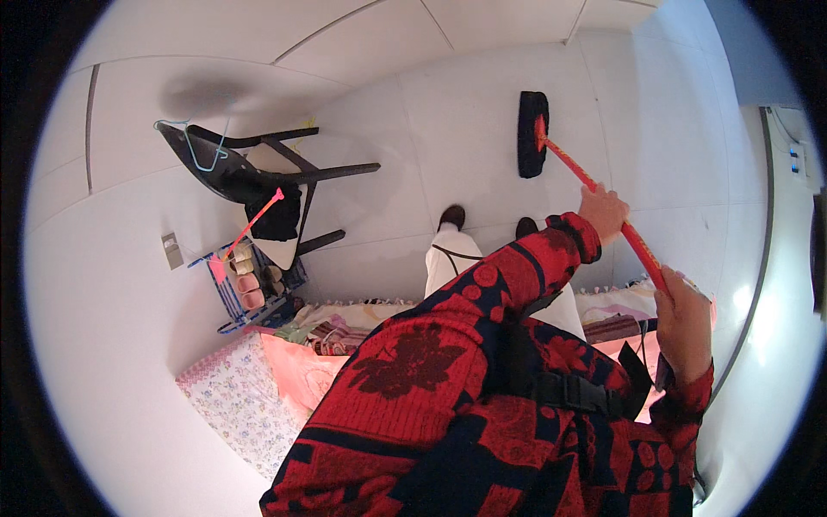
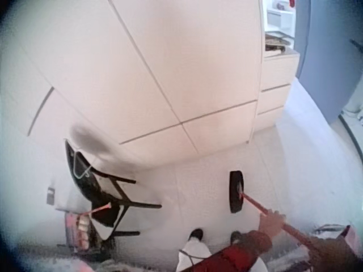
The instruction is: The person sweeps a tiled floor using a red-handled broom, moving systematically around furniture and appliances. The person navigates around a chair, bed, and refrigerator while sweeping different sections of the room.
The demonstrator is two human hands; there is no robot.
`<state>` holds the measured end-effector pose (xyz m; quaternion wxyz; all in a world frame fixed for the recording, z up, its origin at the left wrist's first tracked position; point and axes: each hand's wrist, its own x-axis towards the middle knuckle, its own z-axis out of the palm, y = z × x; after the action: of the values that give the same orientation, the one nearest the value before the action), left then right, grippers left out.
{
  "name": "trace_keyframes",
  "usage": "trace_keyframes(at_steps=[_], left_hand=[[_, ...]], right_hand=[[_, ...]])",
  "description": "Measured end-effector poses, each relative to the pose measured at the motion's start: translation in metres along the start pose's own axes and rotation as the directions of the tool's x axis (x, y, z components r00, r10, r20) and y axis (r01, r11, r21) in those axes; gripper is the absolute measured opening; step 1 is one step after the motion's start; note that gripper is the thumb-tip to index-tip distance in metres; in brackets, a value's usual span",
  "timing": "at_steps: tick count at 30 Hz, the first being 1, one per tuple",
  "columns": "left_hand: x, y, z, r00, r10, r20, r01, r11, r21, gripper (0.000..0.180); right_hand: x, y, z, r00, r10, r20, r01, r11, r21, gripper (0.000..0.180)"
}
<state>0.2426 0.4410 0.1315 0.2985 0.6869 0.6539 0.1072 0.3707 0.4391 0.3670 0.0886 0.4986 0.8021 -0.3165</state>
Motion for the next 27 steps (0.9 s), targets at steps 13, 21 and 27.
trace_keyframes(at_steps=[13,21,27], left_hand=[[-0.06,-0.138,-0.096,0.999,-0.041,0.008,0.041,0.999,0.018,0.014],[-0.132,-0.349,-0.138,0.952,-0.263,-0.158,0.285,0.948,0.14,0.011],[-0.168,-0.465,-0.162,0.889,-0.453,0.067,0.423,0.868,0.259,0.021]], right_hand=[[0.064,-0.092,0.031,0.995,0.015,0.094,-0.047,0.933,0.356,0.031],[0.19,-0.21,0.148,0.946,-0.29,0.147,0.199,0.873,0.446,0.029],[0.266,-0.283,0.215,0.918,-0.339,0.205,0.197,0.84,0.505,0.024]])
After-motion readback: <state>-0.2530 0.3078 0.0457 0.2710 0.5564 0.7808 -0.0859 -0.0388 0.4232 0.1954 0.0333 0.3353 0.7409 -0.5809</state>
